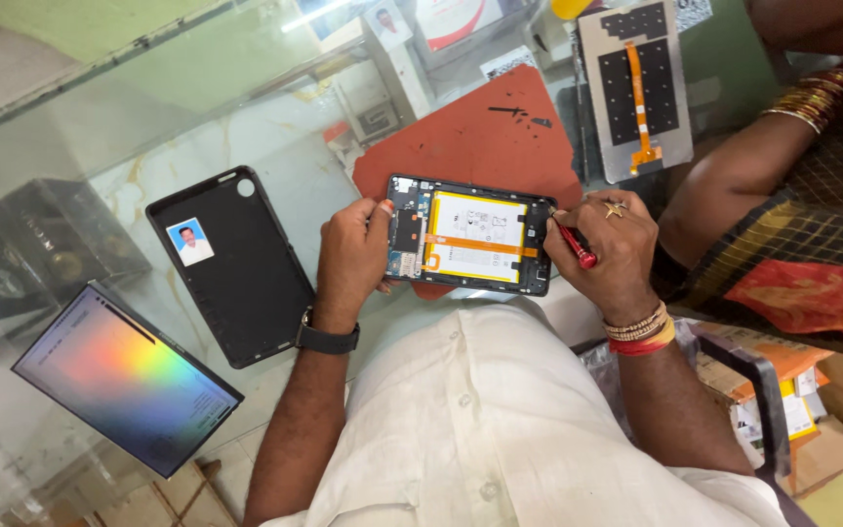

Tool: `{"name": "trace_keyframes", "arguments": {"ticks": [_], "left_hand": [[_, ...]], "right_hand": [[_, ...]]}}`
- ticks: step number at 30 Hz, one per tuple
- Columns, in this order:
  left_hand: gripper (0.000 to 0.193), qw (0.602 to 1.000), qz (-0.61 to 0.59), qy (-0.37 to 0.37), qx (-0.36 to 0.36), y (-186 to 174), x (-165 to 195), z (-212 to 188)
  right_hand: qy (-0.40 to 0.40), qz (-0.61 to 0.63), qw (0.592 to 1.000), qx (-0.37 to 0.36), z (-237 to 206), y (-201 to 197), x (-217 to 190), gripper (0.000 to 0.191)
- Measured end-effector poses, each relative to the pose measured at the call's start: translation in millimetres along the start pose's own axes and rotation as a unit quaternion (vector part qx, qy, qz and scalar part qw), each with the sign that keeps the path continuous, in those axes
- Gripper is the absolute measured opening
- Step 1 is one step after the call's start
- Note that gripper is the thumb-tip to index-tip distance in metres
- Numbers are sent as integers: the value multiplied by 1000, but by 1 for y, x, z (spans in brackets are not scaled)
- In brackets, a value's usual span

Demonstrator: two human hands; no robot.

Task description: The person pries open the back cover of a tablet on a glass work counter and uses a red screwdriver to unscrew and work on the internal components, including the battery area, while a second person briefly steadies the mat. At the end the person picks up and turns over a replacement display panel.

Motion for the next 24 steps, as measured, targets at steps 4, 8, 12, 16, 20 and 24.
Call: {"name": "trace_keyframes", "arguments": {"ticks": [4,8,12,16,20,24], "left_hand": [[32,1000,-9,-6,-14,5,-15,-6],[25,993,-48,105,-2,4,-19,-23],[23,969,-84,226,48,-11,-19,-51],[23,957,-203,191,78,-28,-34,-62],[22,947,-192,230,114,-27,-40,-71],[20,942,-226,213,127,-20,-50,-77]], "right_hand": [[44,16,999,27,-20,-5,13,13],[157,135,976,63,-42,-9,28,12],[172,176,963,110,-55,-27,21,13],[85,54,990,103,-45,-31,-2,17],[-3,-55,996,65,-38,-21,-15,17],[-53,-131,990,16,-43,-7,-22,18]]}}
Point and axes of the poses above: each hand's wrist, its own z-axis towards the middle knuckle, its own y-axis out of the palm, x = y × z, the point moved 7 cm from there along z, towards the middle knuckle, and after that the axes turned 10 degrees about -z, right-handed, at the moved point
